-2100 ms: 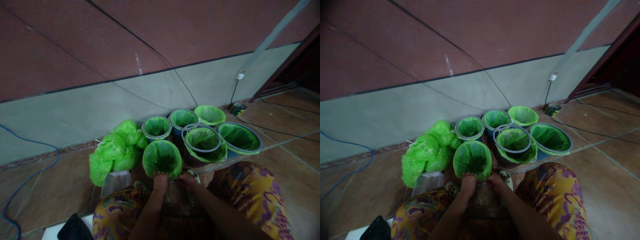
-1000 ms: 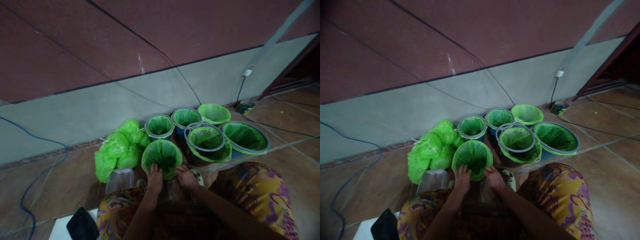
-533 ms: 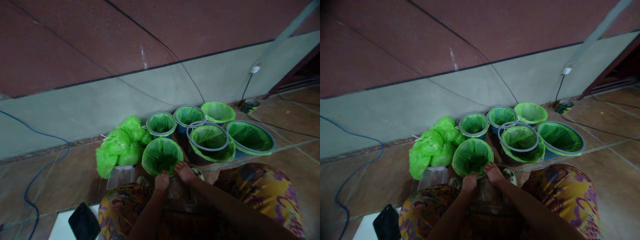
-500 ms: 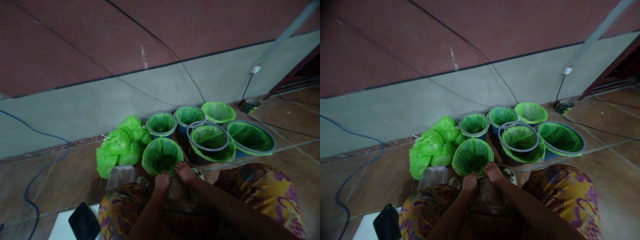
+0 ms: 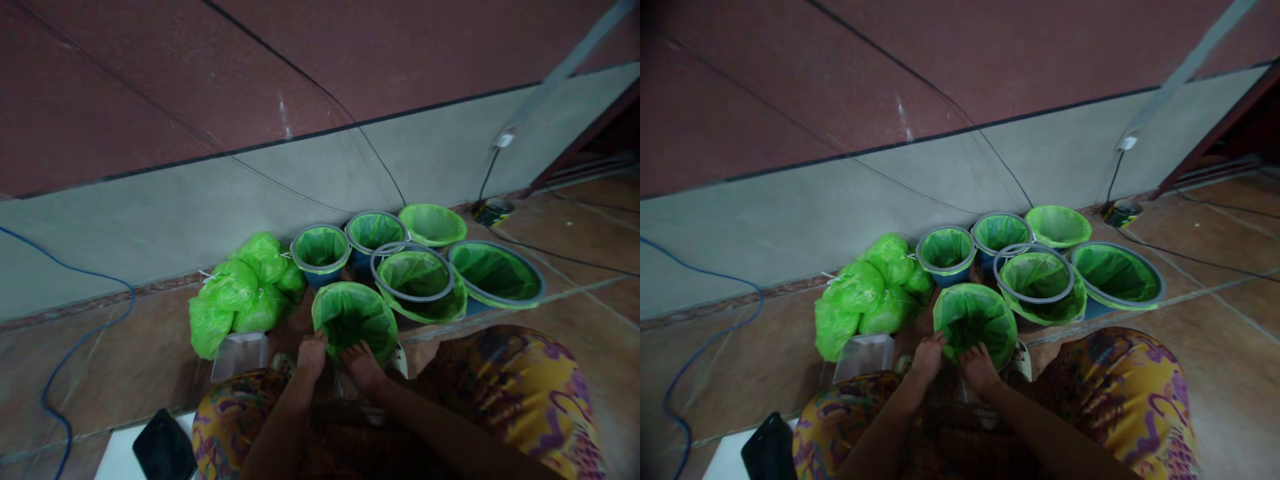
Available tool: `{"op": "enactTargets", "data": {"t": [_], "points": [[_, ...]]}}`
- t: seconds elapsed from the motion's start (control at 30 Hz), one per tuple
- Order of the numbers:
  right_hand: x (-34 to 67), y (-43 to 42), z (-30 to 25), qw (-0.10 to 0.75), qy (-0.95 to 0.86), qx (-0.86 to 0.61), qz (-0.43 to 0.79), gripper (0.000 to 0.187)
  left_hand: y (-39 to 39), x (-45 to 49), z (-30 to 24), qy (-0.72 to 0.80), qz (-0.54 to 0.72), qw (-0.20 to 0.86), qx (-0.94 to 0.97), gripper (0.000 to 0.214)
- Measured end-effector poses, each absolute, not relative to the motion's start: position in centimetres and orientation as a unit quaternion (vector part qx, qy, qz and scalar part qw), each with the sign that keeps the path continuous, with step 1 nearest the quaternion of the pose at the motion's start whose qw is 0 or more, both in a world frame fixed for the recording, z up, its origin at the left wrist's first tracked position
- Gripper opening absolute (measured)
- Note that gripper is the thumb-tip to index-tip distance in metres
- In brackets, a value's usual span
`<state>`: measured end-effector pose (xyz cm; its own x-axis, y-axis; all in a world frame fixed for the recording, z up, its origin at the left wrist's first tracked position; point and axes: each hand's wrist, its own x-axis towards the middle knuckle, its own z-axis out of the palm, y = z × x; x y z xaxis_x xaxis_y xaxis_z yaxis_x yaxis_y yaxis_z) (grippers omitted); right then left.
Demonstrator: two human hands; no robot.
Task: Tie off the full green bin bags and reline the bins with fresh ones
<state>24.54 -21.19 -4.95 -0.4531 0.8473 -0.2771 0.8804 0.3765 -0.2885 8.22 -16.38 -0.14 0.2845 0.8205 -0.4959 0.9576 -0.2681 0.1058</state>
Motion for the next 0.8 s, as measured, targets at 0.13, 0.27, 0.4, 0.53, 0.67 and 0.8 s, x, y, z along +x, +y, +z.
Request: {"op": "enactTargets", "data": {"t": [0.13,0.27,0.4,0.53,0.67,0.8], "points": [[24.6,-20.9,-4.4,0.048,0.827,0.522,-0.203,0.025,-16.4,8.1,-0.1,0.560,-0.150,0.196,0.791,0.043],[25.6,-21.2,-3.5,0.014,0.819,0.539,-0.194,0.040,-16.8,7.9,0.4,0.565,-0.110,0.216,0.789,0.056],[27.8,-22.3,-2.0,-0.039,0.811,0.559,-0.166,0.039,-18.0,7.9,1.7,0.590,-0.104,0.214,0.771,0.056],[29.5,-23.3,-0.8,-0.050,0.811,0.563,-0.148,0.029,-19.2,8.3,2.8,0.592,-0.101,0.203,0.773,0.045],[29.5,-23.6,-1.7,-0.022,0.820,0.551,-0.151,0.024,-19.5,8.7,2.3,0.549,-0.101,0.230,0.797,0.037],[29.0,-23.2,-4.1,0.033,0.817,0.553,-0.162,0.022,-19.3,9.4,1.3,0.524,-0.137,0.245,0.804,0.037]]}}
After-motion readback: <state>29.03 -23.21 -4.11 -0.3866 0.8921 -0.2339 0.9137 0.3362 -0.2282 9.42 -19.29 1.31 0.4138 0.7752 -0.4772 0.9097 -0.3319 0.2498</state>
